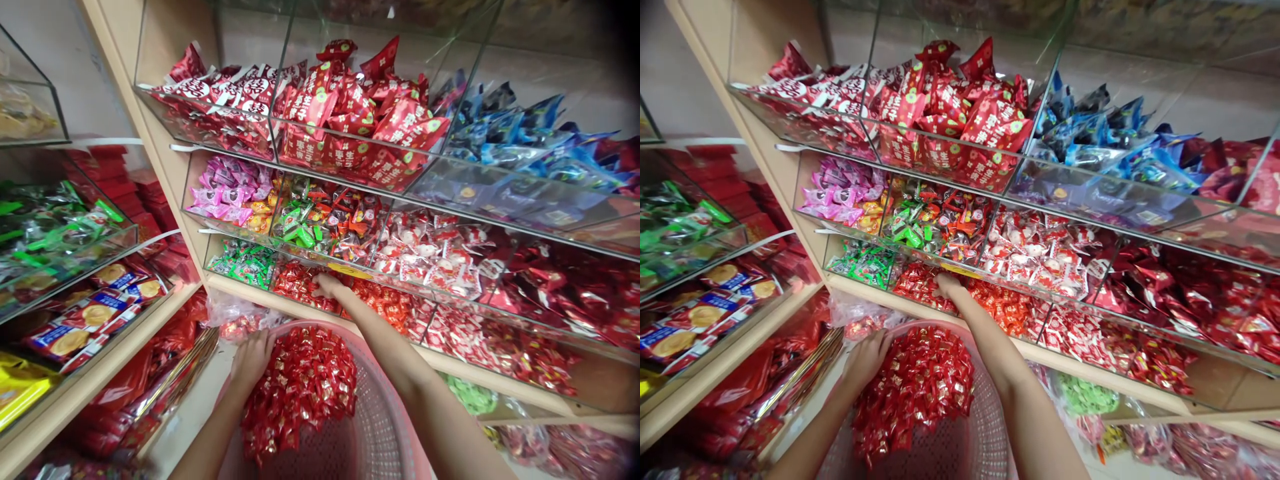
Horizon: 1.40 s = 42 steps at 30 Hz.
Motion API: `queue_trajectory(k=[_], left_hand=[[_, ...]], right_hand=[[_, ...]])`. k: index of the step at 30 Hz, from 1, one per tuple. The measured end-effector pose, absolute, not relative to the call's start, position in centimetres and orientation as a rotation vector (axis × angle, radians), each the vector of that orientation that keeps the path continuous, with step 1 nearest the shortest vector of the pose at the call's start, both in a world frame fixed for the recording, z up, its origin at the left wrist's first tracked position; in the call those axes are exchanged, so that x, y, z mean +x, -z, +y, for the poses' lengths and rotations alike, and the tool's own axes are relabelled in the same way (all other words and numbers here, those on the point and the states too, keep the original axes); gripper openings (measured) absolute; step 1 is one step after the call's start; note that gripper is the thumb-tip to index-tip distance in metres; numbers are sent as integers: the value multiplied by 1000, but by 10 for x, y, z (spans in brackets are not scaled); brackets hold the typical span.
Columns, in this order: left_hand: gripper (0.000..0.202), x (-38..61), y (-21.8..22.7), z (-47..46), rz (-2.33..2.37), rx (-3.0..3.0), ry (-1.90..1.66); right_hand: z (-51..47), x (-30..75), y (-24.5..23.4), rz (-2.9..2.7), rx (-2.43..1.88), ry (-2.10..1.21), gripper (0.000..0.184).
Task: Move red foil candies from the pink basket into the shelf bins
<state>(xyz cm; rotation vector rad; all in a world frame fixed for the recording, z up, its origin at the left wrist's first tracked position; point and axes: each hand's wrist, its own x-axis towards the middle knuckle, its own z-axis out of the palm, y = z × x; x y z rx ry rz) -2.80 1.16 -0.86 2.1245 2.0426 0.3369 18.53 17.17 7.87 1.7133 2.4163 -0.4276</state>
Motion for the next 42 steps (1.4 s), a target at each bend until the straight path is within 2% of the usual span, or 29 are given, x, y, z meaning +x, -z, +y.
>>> queue_trajectory(k=[7,10,17,23,28,30,36,42], left_hand=[[48,-27,2,11,2043,2141,-280],[49,-26,-1,9,2040,2141,-269],[52,-25,0,8,2058,2164,-268],[51,-25,0,8,2057,2185,-263],[52,-25,0,7,2063,2188,-264],[51,-25,-1,7,2063,2183,-264],[50,-26,-2,6,2043,2178,-299],[48,-26,1,7,2035,2164,-318]], right_hand=[[116,197,-112,2809,1522,238,30],[76,206,-116,2947,1408,291,29],[-17,215,-72,2769,1298,492,28],[-73,185,-29,2610,1126,448,26],[-103,141,4,2745,899,317,10],[-112,124,15,2781,822,248,10],[-125,92,16,2729,685,59,25],[-126,85,11,2713,708,34,25]])
